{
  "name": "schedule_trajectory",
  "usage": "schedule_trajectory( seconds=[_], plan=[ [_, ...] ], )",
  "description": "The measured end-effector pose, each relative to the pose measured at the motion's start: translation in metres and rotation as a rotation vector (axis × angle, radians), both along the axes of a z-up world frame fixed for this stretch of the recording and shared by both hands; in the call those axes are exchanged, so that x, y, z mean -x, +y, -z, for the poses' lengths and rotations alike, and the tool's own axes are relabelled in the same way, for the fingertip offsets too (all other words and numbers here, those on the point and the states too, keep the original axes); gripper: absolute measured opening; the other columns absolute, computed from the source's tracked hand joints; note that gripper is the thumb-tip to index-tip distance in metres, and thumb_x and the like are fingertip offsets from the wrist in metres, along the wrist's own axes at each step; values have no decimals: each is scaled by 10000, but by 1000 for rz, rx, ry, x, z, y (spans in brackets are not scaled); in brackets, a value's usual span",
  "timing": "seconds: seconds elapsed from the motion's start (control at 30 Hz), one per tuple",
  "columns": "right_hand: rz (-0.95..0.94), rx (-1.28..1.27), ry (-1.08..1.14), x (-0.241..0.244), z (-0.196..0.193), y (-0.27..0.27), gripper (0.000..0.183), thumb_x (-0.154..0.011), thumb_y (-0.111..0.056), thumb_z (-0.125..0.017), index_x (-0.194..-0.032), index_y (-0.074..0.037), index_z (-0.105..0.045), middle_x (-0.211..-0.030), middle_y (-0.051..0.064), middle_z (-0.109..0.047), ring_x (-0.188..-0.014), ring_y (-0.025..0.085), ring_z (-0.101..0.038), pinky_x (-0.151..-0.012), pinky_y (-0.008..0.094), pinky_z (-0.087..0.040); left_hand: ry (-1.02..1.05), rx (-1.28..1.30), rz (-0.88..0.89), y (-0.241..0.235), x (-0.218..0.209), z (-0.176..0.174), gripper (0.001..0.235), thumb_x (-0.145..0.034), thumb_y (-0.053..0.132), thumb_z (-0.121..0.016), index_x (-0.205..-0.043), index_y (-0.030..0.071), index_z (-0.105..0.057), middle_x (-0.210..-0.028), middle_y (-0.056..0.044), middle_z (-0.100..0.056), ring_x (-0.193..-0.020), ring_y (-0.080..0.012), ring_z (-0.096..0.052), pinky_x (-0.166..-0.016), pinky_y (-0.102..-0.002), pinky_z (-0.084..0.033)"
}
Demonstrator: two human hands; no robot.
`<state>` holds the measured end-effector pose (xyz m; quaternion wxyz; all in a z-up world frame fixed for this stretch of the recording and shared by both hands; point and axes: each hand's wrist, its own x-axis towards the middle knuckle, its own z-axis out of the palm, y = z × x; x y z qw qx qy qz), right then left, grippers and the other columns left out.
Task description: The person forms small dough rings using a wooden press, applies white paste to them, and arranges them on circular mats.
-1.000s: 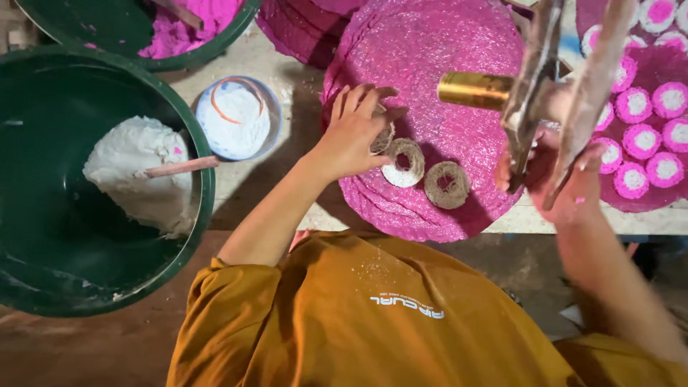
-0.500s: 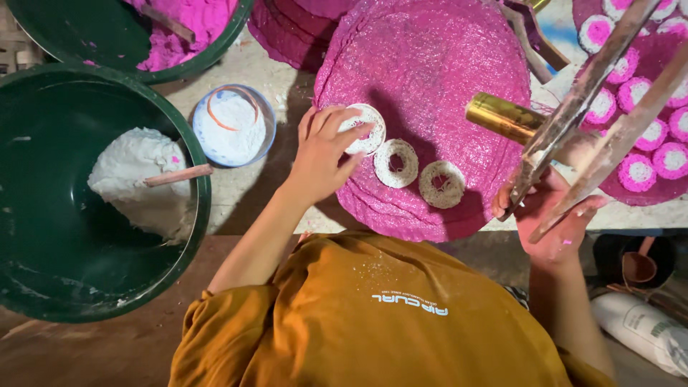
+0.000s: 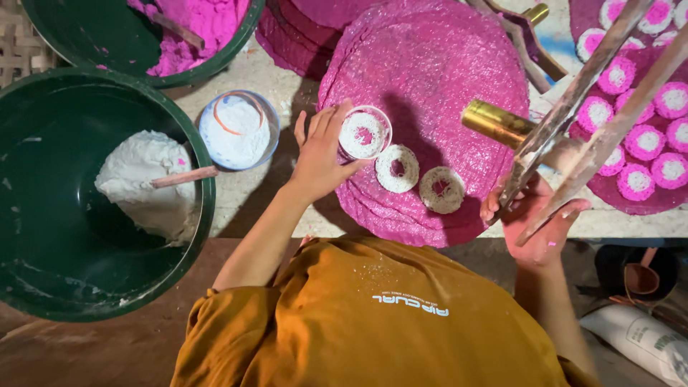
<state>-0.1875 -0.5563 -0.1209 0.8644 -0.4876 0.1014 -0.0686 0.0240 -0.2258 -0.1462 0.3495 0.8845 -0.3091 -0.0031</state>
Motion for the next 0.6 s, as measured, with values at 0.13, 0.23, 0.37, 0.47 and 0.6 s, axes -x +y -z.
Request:
schedule_trajectory(
  seconds=[0.13, 0.23, 0.37, 0.47, 0.6],
  plan=[
    [-196, -268, -89, 1, 6, 0, 1085, -806, -963, -428, -1213, 32, -579, -871, 147, -614, -751, 272, -568, -695, 448, -453, 44, 79, -17, -14, -30, -3, 1160, -765, 604, -860, -1615, 84, -268, -1551, -166, -477, -1493, -327, -386, -1271, -585, -42],
    [-388, -650, -143, -4, 9, 10, 1023, -890, -890, -397, -1313, 20, -599, -865, 130, -629, -684, 241, -575, -646, 384, -460, -87, 46, -13, -30, -76, 12, 1323, -677, 658, -873, -1590, -24, -202, -1538, -333, -327, -1448, -443, -273, -1157, -601, -48],
    [-837, -950, -433, -36, 14, 30, 499, -1126, -428, -440, -1471, -91, -564, -929, 137, -689, -734, 250, -688, -657, 381, -563, 310, 143, -257, -29, -122, 45, 814, -1014, 496, -658, -1591, 25, -328, -1581, -253, -422, -1481, -384, -369, -1218, -443, -283],
    [-998, -1081, -557, -50, 21, 48, 469, -1111, -367, -441, -1491, -96, -489, -952, 163, -676, -767, 283, -694, -684, 416, -575, 701, 599, -138, -21, -117, 73, 593, -990, 189, -629, -1517, 6, -429, -1510, -180, -520, -1369, -261, -502, -1149, -375, -380],
    [-950, -1064, -517, -42, 19, 53, 490, -1103, -392, -436, -1484, -90, -493, -949, 164, -672, -761, 282, -689, -680, 415, -569, 892, 888, -206, -19, -92, 86, 510, -988, 59, -543, -1493, 11, -487, -1382, -134, -633, -1213, -211, -612, -1072, -346, -462]
  ],
)
